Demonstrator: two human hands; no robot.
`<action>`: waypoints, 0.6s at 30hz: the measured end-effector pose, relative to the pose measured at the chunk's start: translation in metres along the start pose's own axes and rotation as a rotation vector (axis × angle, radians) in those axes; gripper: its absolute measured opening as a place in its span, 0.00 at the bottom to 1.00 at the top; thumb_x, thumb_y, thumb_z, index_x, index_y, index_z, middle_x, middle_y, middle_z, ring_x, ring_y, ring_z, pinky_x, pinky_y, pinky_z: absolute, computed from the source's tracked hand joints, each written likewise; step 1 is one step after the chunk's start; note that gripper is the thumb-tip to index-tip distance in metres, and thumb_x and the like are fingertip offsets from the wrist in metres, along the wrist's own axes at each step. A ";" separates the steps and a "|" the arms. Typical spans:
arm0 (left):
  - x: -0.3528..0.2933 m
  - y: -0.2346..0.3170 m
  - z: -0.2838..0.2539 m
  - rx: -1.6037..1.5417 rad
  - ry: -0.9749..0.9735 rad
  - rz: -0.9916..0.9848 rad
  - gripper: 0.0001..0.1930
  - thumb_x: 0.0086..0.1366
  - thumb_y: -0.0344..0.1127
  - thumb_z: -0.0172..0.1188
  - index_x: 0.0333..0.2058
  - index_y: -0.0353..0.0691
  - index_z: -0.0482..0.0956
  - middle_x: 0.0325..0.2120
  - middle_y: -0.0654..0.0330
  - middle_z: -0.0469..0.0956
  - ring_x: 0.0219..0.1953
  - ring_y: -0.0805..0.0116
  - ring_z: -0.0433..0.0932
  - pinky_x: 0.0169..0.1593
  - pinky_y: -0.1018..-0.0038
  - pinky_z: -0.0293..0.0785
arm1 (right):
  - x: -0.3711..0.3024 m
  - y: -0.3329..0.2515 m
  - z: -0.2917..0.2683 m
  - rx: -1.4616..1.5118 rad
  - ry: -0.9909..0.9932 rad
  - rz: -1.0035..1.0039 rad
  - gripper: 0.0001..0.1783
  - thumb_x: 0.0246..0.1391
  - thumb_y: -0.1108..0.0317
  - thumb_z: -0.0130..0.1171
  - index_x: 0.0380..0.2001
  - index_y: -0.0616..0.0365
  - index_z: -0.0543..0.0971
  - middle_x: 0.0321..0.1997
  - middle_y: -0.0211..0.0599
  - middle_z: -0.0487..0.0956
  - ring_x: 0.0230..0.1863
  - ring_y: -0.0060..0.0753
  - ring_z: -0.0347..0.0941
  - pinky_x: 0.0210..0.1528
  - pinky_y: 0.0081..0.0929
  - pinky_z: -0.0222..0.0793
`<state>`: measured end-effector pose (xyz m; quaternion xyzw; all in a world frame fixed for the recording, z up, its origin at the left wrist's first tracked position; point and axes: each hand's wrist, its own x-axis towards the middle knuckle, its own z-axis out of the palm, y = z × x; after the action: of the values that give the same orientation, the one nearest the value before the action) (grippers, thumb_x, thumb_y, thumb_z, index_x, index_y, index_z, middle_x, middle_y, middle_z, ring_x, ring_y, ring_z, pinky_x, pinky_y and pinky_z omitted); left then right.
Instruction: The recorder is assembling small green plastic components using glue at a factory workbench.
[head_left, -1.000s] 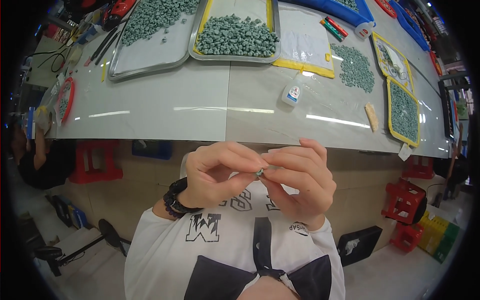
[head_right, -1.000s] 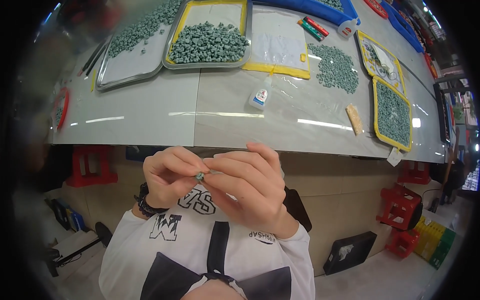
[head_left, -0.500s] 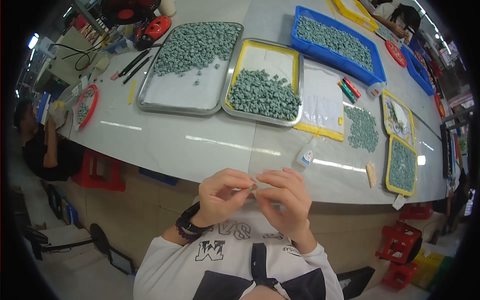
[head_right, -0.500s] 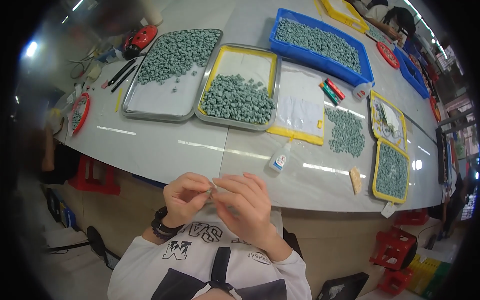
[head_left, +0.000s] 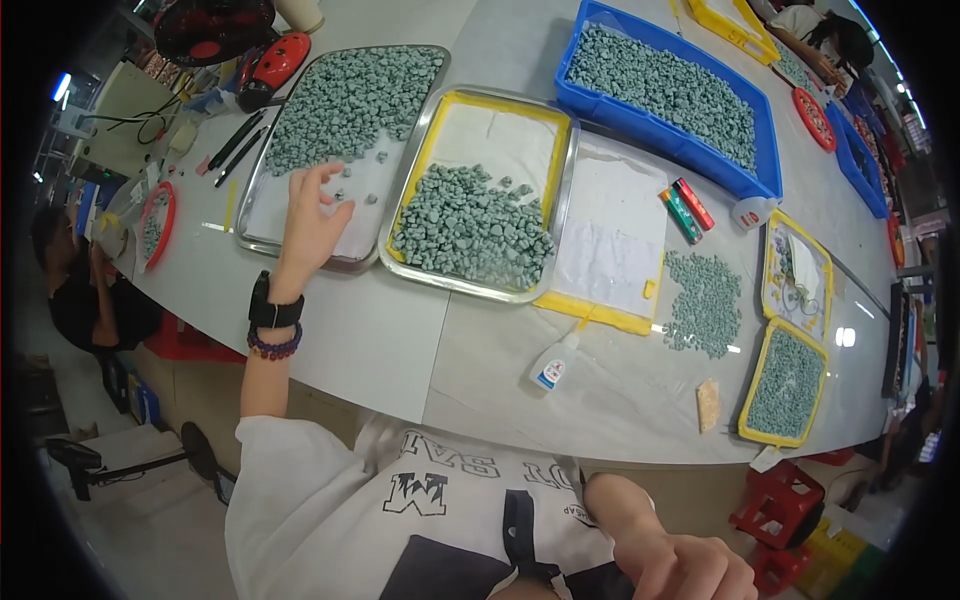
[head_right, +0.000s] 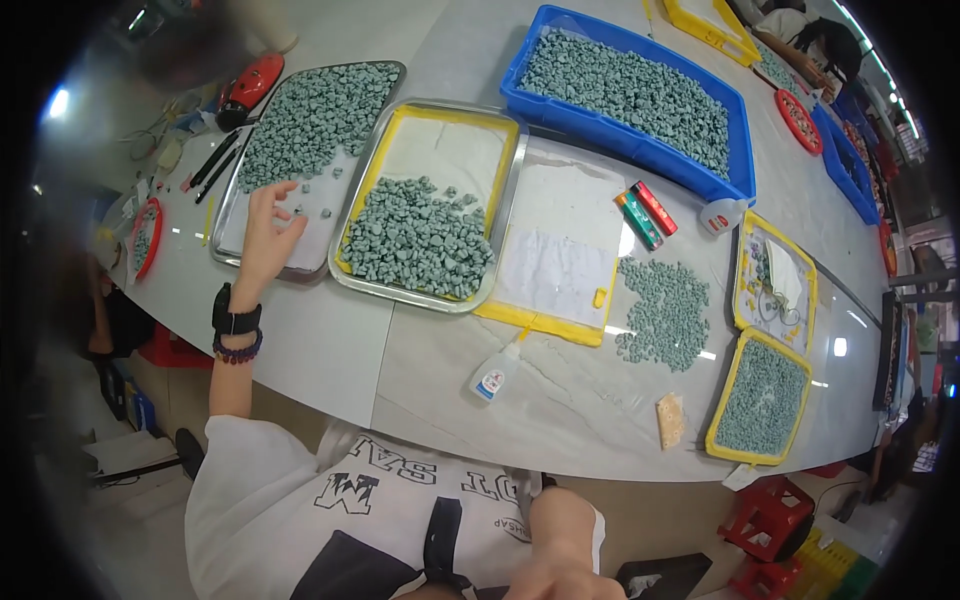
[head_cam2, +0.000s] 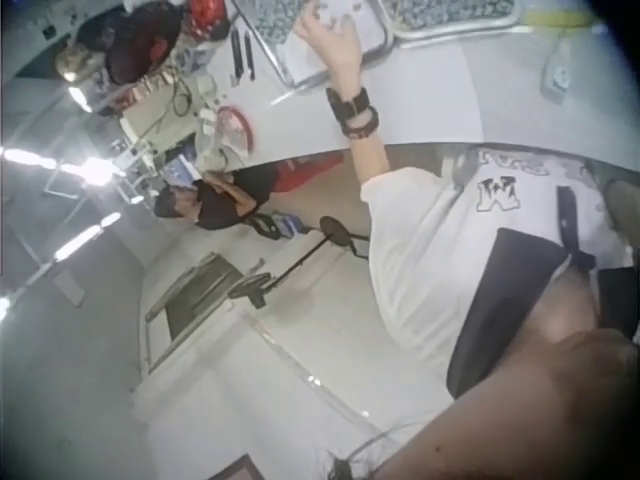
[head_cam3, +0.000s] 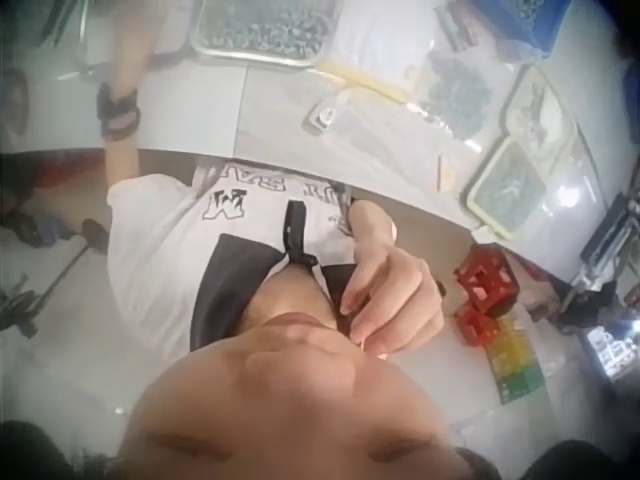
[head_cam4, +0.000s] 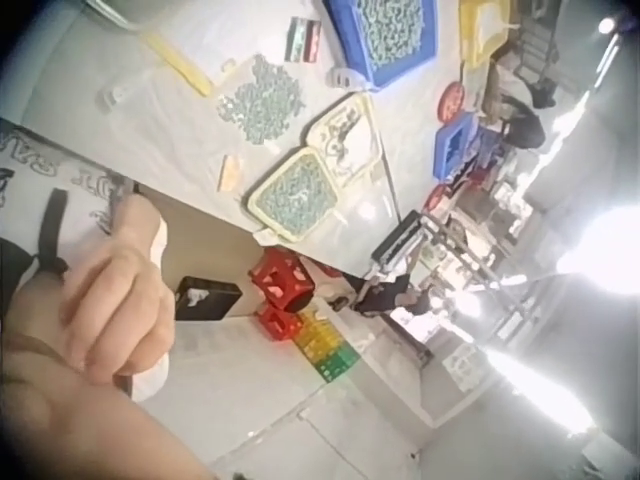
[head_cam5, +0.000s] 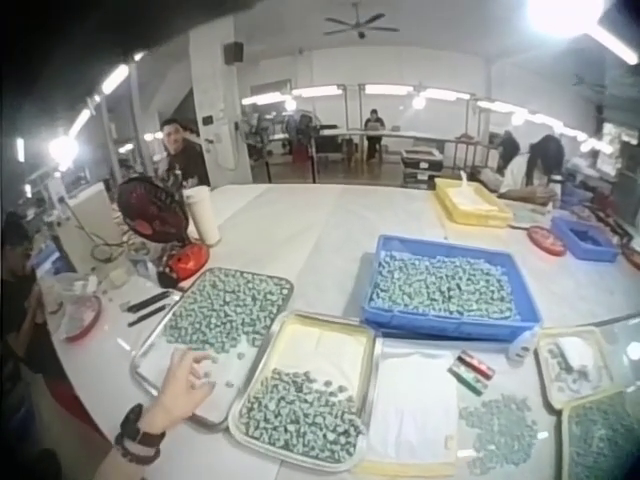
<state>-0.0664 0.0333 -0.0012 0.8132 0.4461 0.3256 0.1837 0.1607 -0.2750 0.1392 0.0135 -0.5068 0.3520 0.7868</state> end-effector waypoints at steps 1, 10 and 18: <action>-0.002 -0.007 -0.001 0.062 -0.075 0.032 0.15 0.52 0.24 0.59 0.41 0.39 0.75 0.32 0.61 0.70 0.30 0.72 0.71 0.34 0.79 0.71 | 0.002 0.003 -0.003 -0.006 0.009 0.007 0.04 0.49 0.76 0.58 0.27 0.53 0.74 0.40 0.33 0.76 0.41 0.32 0.73 0.37 0.27 0.71; 0.046 -0.045 0.020 -0.310 -0.184 -0.153 0.13 0.50 0.23 0.58 0.37 0.38 0.75 0.31 0.59 0.70 0.26 0.72 0.70 0.31 0.79 0.68 | -0.022 0.004 -0.020 -0.081 0.095 -0.181 0.06 0.48 0.69 0.58 0.25 0.54 0.71 0.31 0.33 0.73 0.38 0.37 0.70 0.35 0.32 0.66; 0.034 -0.013 0.010 -0.020 -0.523 0.089 0.14 0.51 0.22 0.57 0.39 0.38 0.75 0.33 0.59 0.71 0.24 0.74 0.68 0.29 0.80 0.67 | -0.115 0.019 -0.057 -1.059 0.745 0.285 0.07 0.47 0.70 0.50 0.30 0.58 0.67 0.28 0.40 0.67 0.32 0.34 0.63 0.35 0.32 0.60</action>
<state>-0.0544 0.0693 -0.0035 0.8866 0.3441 0.1166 0.2862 0.1678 -0.3007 0.0124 -0.5648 -0.3022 0.1374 0.7555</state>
